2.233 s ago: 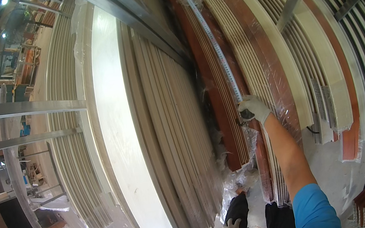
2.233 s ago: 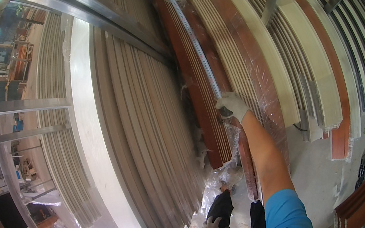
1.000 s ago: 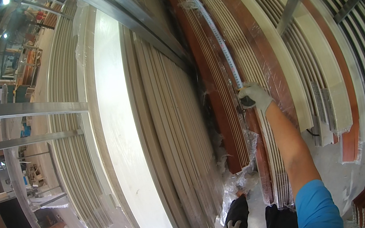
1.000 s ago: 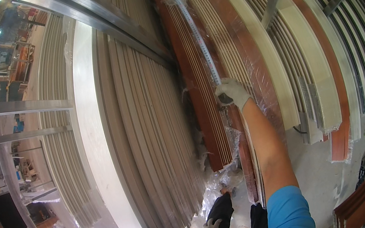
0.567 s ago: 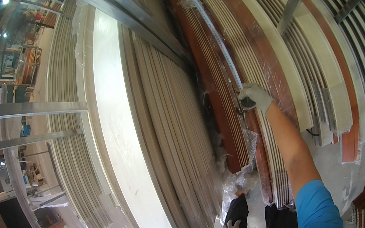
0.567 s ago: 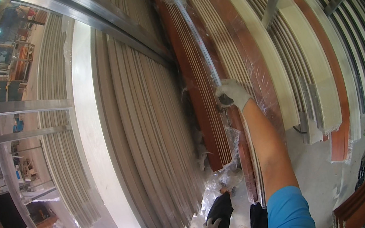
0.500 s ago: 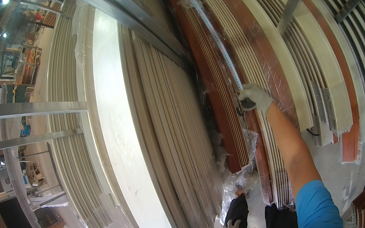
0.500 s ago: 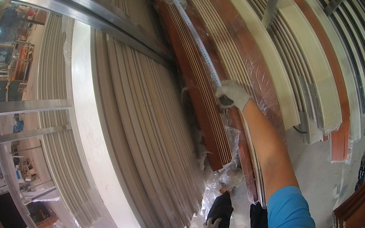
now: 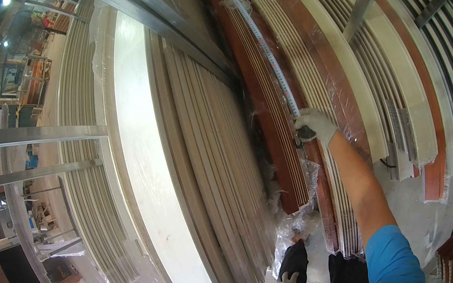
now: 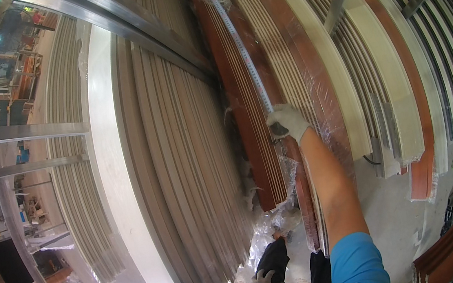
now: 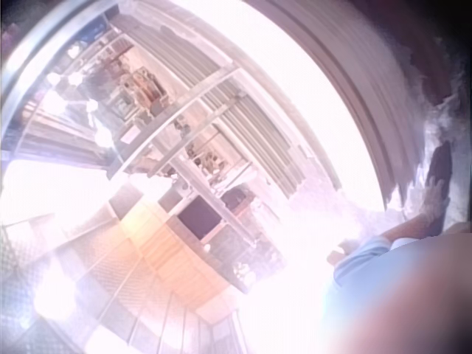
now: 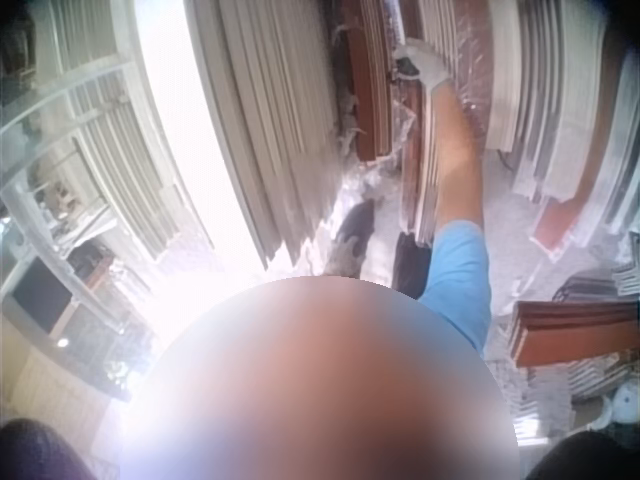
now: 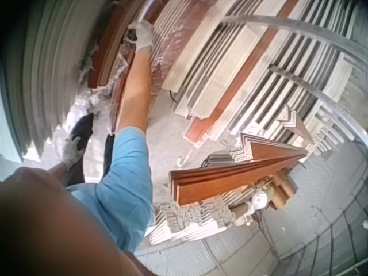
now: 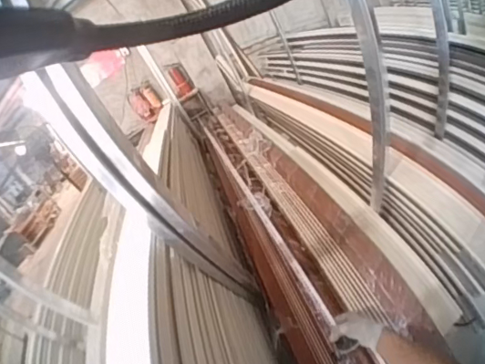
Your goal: The person uses a tape measure to measure the length of several long wooden planks stored on metal racks. They extend the tape, align it along the planks, and retract it repeatedly while moving between different stacks.
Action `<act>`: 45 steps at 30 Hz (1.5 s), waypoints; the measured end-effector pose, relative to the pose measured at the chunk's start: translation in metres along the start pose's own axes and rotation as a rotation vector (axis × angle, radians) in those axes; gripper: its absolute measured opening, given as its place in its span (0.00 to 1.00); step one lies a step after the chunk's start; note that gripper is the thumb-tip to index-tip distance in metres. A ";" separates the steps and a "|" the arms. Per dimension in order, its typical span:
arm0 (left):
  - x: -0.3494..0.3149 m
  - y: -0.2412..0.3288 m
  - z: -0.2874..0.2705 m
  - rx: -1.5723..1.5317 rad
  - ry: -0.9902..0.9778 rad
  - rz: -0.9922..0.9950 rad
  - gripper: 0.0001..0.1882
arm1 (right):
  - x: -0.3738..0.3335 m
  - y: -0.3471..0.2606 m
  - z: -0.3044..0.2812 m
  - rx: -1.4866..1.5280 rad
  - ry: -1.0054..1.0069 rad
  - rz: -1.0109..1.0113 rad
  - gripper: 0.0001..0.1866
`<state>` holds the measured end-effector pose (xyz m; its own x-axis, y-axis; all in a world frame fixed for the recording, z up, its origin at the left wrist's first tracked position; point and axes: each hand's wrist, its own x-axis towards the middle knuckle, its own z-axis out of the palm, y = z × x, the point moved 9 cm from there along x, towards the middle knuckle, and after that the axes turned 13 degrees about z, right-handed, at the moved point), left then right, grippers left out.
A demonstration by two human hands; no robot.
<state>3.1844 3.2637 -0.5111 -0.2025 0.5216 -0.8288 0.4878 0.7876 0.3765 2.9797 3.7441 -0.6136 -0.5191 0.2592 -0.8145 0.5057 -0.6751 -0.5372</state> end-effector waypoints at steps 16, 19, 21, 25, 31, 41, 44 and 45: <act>-0.001 0.001 0.000 -0.025 -0.029 -0.014 0.35 | -0.002 0.024 -0.006 0.001 0.035 0.027 0.09; -0.001 0.005 -0.006 -0.020 0.010 0.008 0.35 | -0.004 0.032 -0.005 0.046 -0.003 0.067 0.09; -0.002 0.005 -0.006 -0.023 0.004 0.000 0.35 | -0.004 0.034 -0.004 0.027 -0.005 0.045 0.08; -0.002 0.004 -0.004 -0.032 -0.008 -0.002 0.35 | -0.008 0.043 -0.004 -0.023 0.043 0.009 0.07; -0.002 0.002 0.000 -0.022 0.018 0.020 0.35 | -0.016 0.061 0.001 -0.008 0.020 0.034 0.09; -0.002 0.003 0.000 -0.005 0.018 0.025 0.35 | -0.017 0.073 -0.001 -0.239 0.079 -0.002 0.19; -0.002 0.001 0.002 0.015 0.031 0.028 0.34 | -0.021 0.069 0.000 -0.185 0.120 -0.026 0.17; -0.002 -0.001 0.003 0.021 0.029 0.022 0.34 | -0.021 0.067 0.002 -0.162 0.120 -0.018 0.17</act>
<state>3.1872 3.2608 -0.5112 -0.2162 0.5487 -0.8076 0.5101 0.7687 0.3858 3.0233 3.6919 -0.6325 -0.4484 0.3573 -0.8193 0.6060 -0.5522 -0.5726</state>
